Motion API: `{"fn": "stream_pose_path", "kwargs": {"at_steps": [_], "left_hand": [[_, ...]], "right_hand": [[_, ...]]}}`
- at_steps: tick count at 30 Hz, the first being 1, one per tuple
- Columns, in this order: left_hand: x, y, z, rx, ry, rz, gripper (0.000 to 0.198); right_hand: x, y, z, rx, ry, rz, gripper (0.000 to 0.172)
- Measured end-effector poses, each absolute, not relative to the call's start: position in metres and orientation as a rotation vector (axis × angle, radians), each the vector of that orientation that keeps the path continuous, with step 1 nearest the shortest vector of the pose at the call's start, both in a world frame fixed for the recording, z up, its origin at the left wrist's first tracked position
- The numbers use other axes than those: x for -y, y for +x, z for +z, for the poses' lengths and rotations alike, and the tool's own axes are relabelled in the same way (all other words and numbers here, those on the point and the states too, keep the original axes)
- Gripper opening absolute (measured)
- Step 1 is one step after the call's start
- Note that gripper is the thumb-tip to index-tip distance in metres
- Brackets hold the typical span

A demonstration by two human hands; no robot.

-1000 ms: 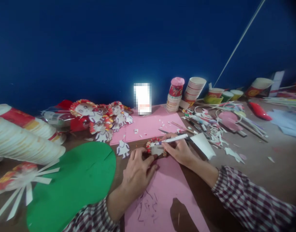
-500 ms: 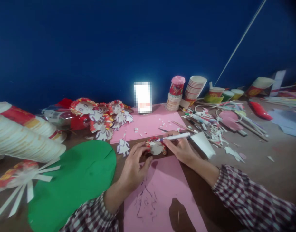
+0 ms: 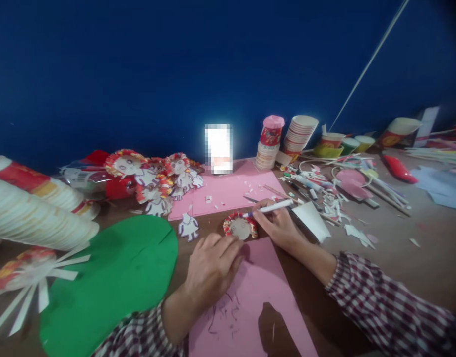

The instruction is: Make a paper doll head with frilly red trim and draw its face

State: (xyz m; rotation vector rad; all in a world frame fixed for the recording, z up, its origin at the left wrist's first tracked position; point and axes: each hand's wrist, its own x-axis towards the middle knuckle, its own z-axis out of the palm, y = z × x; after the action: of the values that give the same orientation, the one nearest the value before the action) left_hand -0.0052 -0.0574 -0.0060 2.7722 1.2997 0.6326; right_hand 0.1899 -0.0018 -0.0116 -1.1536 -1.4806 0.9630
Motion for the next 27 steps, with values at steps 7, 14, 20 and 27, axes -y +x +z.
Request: {"fn": "stream_pose_path", "kwargs": {"at_steps": [7,14,20,27], "left_hand": [[0.065,0.001,-0.015,-1.282,2.866,0.505,0.033],[0.062,0.001,-0.015,-1.307,2.783,0.425,0.031],[0.063,0.0,-0.017,-1.319,2.78,0.361,0.031],[0.062,0.0,-0.018,-1.316,2.767,0.358,0.034]], "right_hand": [[0.007,0.187,-0.008,1.54,-1.169,0.99,0.013],[0.008,0.19,-0.013,1.682,-1.202,0.97,0.012],[0.008,0.19,-0.011,1.814,-1.17,0.786,0.01],[0.007,0.19,-0.012,1.844,-1.176,0.787,0.009]]}}
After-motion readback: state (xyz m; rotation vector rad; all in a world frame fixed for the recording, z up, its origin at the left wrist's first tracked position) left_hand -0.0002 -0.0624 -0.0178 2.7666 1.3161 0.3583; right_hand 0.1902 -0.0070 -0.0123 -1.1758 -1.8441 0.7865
